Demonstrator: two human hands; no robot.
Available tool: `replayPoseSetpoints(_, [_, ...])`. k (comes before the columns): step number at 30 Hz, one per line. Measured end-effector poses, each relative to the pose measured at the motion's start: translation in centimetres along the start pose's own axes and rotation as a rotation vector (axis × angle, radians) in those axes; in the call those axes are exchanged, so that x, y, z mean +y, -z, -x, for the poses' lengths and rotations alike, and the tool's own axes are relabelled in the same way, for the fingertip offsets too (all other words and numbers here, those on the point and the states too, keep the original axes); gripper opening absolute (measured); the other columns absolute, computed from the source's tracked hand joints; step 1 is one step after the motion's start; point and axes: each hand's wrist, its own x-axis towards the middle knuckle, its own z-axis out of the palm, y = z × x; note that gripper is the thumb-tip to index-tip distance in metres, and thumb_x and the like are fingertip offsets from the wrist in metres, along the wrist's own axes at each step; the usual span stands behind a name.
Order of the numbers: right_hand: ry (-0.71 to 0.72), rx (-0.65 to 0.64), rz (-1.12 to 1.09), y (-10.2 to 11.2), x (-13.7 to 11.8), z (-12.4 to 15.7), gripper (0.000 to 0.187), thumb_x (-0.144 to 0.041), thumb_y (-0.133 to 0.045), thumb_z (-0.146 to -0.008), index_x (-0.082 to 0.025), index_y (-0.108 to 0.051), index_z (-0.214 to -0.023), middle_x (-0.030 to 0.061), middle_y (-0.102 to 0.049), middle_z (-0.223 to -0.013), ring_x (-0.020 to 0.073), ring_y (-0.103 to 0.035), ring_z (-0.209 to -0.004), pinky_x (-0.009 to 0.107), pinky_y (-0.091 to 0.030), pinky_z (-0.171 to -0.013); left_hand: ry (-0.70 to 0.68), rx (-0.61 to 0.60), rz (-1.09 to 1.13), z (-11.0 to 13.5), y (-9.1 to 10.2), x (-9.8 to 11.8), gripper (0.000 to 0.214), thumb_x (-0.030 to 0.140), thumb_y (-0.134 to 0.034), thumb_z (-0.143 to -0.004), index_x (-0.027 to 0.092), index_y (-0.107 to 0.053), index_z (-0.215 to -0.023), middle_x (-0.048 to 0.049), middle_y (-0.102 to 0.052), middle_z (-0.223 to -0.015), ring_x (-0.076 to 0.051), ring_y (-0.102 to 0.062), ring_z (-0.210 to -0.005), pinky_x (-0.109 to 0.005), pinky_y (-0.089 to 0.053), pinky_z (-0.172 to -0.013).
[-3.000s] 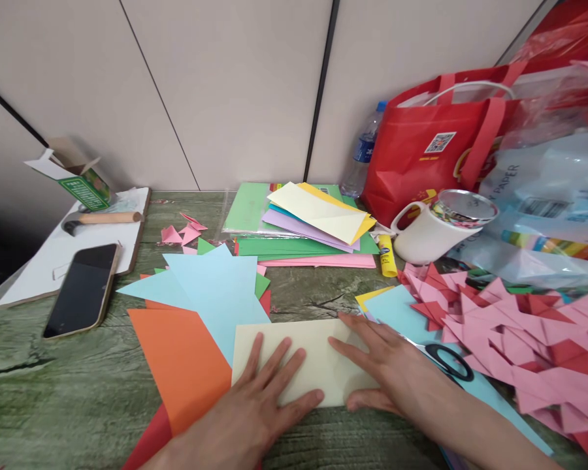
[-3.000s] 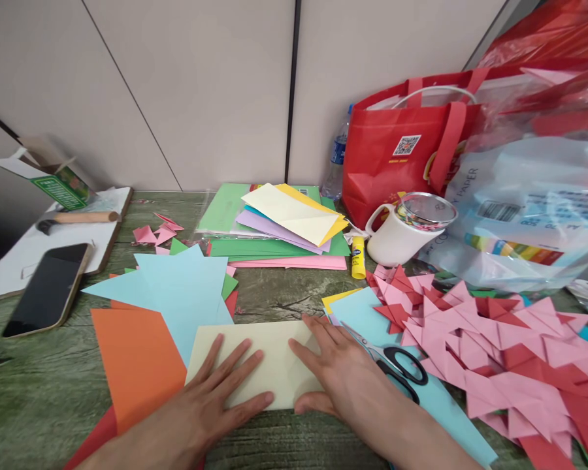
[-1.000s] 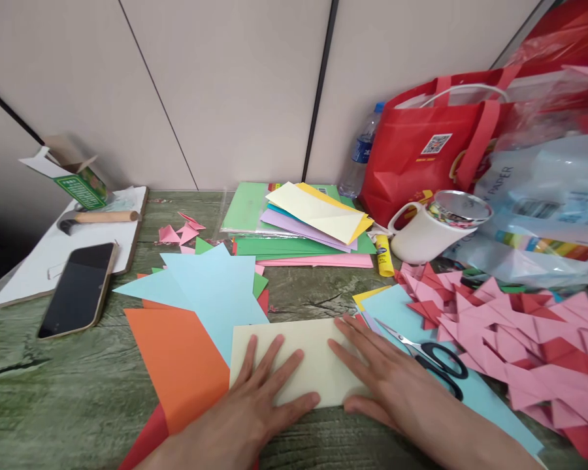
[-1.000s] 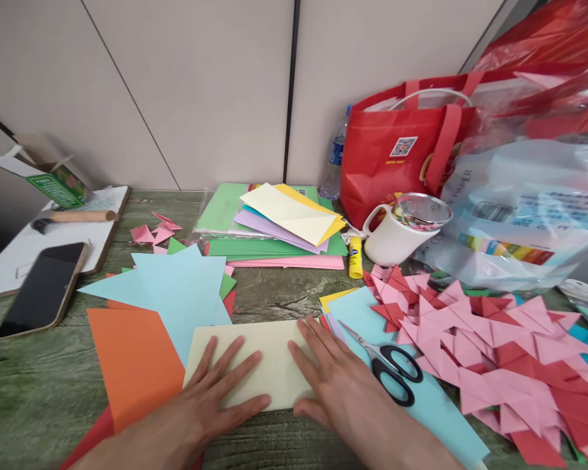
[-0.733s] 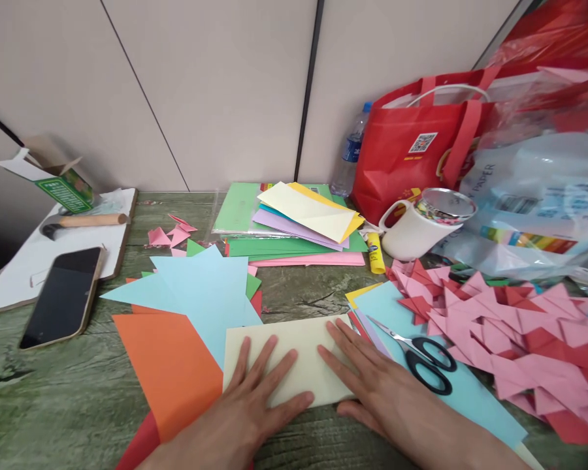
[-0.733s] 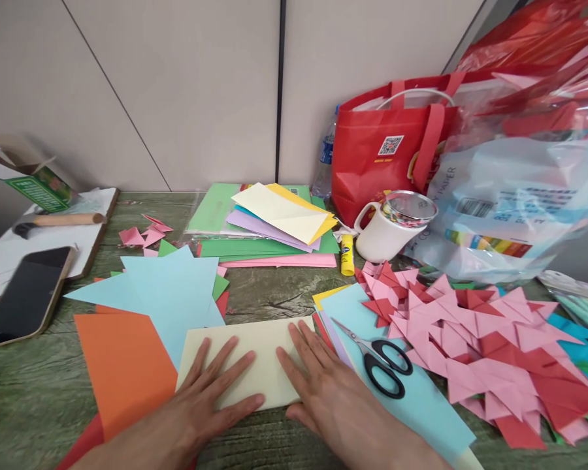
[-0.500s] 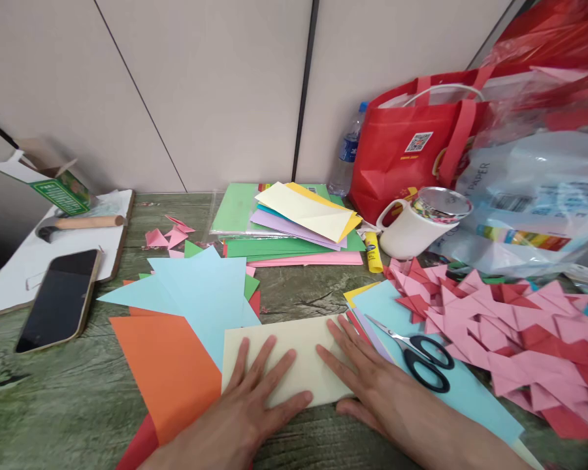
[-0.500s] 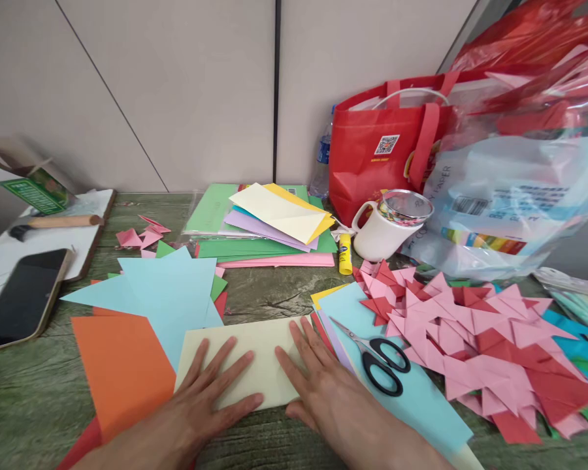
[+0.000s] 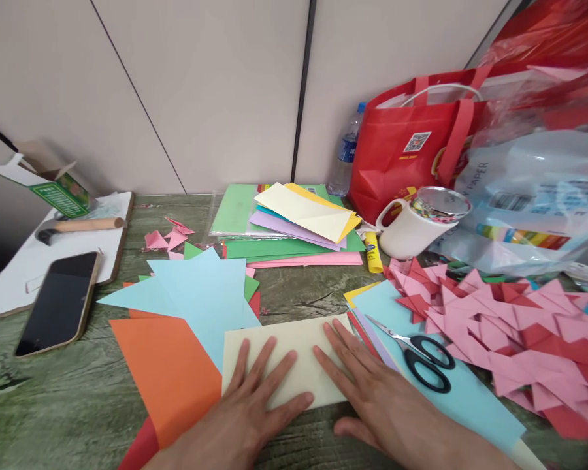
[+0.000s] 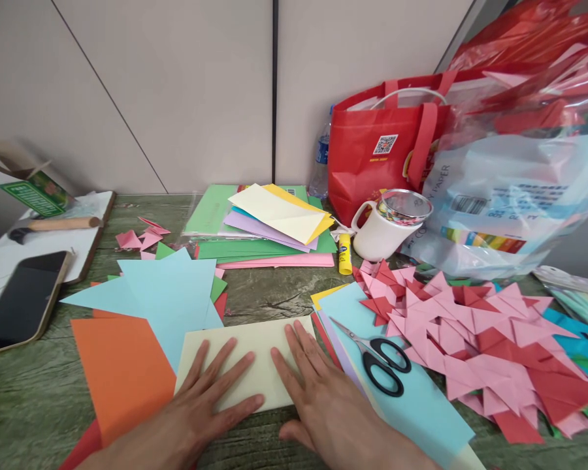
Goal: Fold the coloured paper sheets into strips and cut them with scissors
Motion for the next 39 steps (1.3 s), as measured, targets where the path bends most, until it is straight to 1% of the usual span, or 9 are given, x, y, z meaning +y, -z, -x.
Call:
replayPoseSetpoints(6, [-0.015, -0.029, -0.096, -0.5, -0.3, 0.3, 0.113, -0.052, -0.083, -0.049, -0.006, -0.033, -0.139, 0.0315, -0.019, -0.146, 0.0424, -0.010, -0.137, 0.048, -0.044, -0.098, 0.010, -0.022, -0.018, 0.2, -0.6, -0.1, 0.107, 0.016, -0.071, -0.058, 0.030, -0.013, -0.148, -0.0147, -0.001, -0.154, -0.049, -0.003, -0.136, -0.075, -0.015, -0.097])
replayPoseSetpoints(11, [-0.008, -0.010, -0.103, -0.5, -0.1, 0.2, 0.116, -0.058, -0.081, -0.048, -0.004, -0.033, -0.139, 0.0340, -0.022, -0.144, 0.0429, -0.009, -0.136, 0.050, -0.046, -0.096, 0.008, 0.015, -0.024, 0.2, -0.2, 0.0, 0.104, 0.021, -0.073, -0.061, 0.030, -0.015, -0.147, -0.0134, -0.005, -0.154, -0.048, -0.006, -0.136, -0.073, -0.018, -0.098])
replayPoseSetpoints(14, [-0.017, 0.007, -0.065, -0.5, -0.1, 0.2, 0.102, -0.052, -0.079, -0.058, -0.006, -0.035, -0.138, 0.0326, -0.027, -0.143, 0.0425, -0.014, -0.136, 0.051, -0.045, -0.096, 0.003, 0.025, -0.034, 0.0, 0.4, 0.0, 0.106, 0.018, -0.073, -0.060, 0.030, -0.014, -0.147, -0.0146, -0.012, -0.153, -0.049, -0.012, -0.135, -0.072, -0.024, -0.096])
replayPoseSetpoints(18, [-0.041, 0.025, -0.044, -0.7, 0.0, 0.2, 0.078, -0.038, -0.073, -0.073, -0.014, -0.038, -0.138, 0.0251, -0.030, -0.146, 0.0408, -0.019, -0.136, 0.051, -0.046, -0.095, -0.003, 0.028, -0.071, -0.4, 1.6, 0.3, 0.107, 0.015, -0.072, -0.061, 0.035, -0.012, -0.147, -0.0145, -0.022, -0.151, -0.048, -0.022, -0.133, -0.069, -0.035, -0.092])
replayPoseSetpoints(20, [-0.052, 0.029, -0.067, -0.8, 0.5, 0.1, 0.071, -0.036, -0.069, -0.076, -0.019, -0.039, -0.137, 0.0216, -0.031, -0.146, 0.0406, -0.023, -0.135, 0.052, -0.046, -0.094, 0.001, 0.029, -0.072, -0.5, 2.0, 0.4, 0.105, 0.018, -0.072, -0.062, 0.038, -0.012, -0.146, -0.0137, -0.021, -0.151, -0.048, -0.023, -0.132, -0.068, -0.036, -0.092])
replayPoseSetpoints(23, [-0.076, -0.024, -0.147, 0.0, 1.9, -0.9, 0.060, -0.033, -0.066, -0.079, -0.020, -0.044, -0.134, 0.0177, -0.041, -0.140, 0.0380, -0.036, -0.129, 0.052, -0.046, -0.094, 0.004, 0.046, -0.082, -0.5, 2.0, 0.5, 0.104, 0.016, -0.071, -0.064, 0.038, -0.012, -0.146, -0.0126, -0.019, -0.152, -0.047, -0.024, -0.132, -0.068, -0.036, -0.092])
replayPoseSetpoints(26, [-0.152, -0.140, -0.290, 1.5, 3.8, -2.3, 0.049, -0.021, -0.065, -0.080, -0.017, -0.049, -0.127, 0.0146, -0.053, -0.125, 0.0304, -0.048, -0.118, 0.046, -0.047, -0.094, 0.011, 0.060, -0.094, -0.5, 2.0, 0.4, 0.100, 0.010, -0.065, -0.067, 0.038, -0.011, -0.146, -0.0111, -0.015, -0.153, -0.045, -0.023, -0.134, -0.066, -0.036, -0.093])
replayPoseSetpoints(31, [-0.253, -0.263, -0.516, 3.6, 5.8, -4.1, 0.038, -0.018, -0.067, -0.078, -0.017, -0.054, -0.113, 0.0105, -0.052, -0.116, 0.0246, -0.049, -0.111, 0.040, -0.044, -0.095, 0.010, 0.048, -0.117, -0.5, 2.3, 0.5, 0.101, 0.003, -0.061, -0.066, 0.038, -0.011, -0.146, -0.0130, -0.015, -0.153, -0.044, -0.024, -0.133, -0.064, -0.039, -0.092])
replayPoseSetpoints(39, [-0.269, -0.334, -0.584, 3.0, 6.9, -5.1, 0.036, -0.025, -0.073, -0.072, -0.017, -0.053, -0.100, 0.0071, -0.053, -0.104, 0.0235, -0.050, -0.100, 0.035, -0.044, -0.083, 0.019, 0.004, -0.096, -0.6, 2.1, 0.6, 0.107, 0.001, -0.063, -0.061, 0.038, -0.010, -0.146, -0.0107, -0.015, -0.153, -0.045, -0.023, -0.133, -0.066, -0.035, -0.094])
